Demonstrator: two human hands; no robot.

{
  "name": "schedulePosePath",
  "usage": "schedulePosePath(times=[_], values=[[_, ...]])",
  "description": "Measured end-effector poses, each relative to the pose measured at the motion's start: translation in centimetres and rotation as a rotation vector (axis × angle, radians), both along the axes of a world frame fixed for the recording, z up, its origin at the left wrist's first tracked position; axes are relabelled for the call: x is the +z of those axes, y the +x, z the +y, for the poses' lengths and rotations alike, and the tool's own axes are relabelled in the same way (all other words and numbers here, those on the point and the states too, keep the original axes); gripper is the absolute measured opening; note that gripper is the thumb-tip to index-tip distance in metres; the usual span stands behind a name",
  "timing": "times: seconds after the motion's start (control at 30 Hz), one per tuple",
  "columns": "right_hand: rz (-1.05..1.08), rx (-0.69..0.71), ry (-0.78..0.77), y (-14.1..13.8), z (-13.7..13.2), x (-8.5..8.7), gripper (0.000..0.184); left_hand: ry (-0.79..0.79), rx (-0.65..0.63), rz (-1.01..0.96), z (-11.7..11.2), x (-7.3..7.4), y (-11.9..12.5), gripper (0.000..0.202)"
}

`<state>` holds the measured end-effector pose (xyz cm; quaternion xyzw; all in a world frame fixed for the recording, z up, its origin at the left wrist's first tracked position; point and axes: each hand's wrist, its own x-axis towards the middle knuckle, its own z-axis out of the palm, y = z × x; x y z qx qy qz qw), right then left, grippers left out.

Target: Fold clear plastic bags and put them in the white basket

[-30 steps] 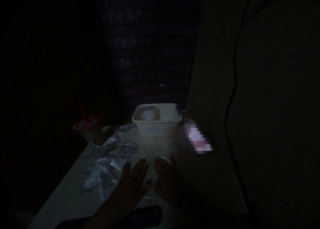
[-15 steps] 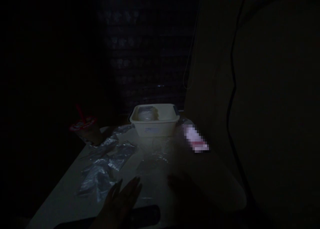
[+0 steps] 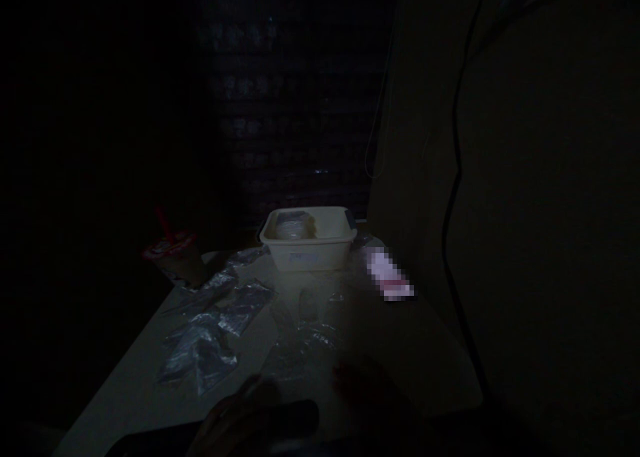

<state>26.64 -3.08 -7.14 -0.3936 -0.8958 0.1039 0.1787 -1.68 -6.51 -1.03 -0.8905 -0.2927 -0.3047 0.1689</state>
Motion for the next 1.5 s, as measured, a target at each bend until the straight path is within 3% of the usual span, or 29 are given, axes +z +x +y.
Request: schedulePosePath(times=[0.13, 0.23, 0.37, 0.43, 0.53, 0.7, 0.93, 1.13, 1.5], values=[[0.052, -0.074, -0.055, -0.6, 0.2, 0.8, 0.030, -0.174, -0.057, -0.141, 0.0, 0.7, -0.6, 0.019], [0.137, -0.009, -0.126, -1.4, 0.6, 1.7, 0.028, -0.264, -0.113, -0.190, 0.0, 1.2, -0.7, 0.027], [0.185, 0.080, -0.152, -2.3, 1.4, 2.9, 0.030, -0.424, 0.062, -0.160, 0.3, 1.1, -0.3, 0.044], [0.230, 0.078, -0.155, -2.5, 1.4, 3.7, 0.031, -0.470, 0.110, -0.146, 0.7, 0.9, -0.1, 0.037], [0.282, 0.016, -0.146, -2.5, 0.5, 4.9, 0.027, -0.522, 0.065, -0.141, 1.5, 0.6, 0.1, 0.025], [0.299, -0.074, -0.156, -1.9, -1.2, 6.4, 0.025, -0.584, 0.082, -0.247, 2.2, 0.1, 0.2, 0.023], [0.332, -0.208, -0.211, -2.4, -0.9, 6.4, 0.024, -0.588, 0.057, -0.387, 2.7, -0.1, 0.4, 0.022], [0.349, -0.321, -0.277, -3.0, -0.1, 6.3, 0.024, -0.745, 0.087, -0.472, 3.1, 0.9, 0.9, 0.022], [0.347, -0.445, -0.455, -3.5, 1.7, 7.1, 0.027, -0.981, 0.297, -0.568, 4.1, 1.7, 1.8, 0.024]])
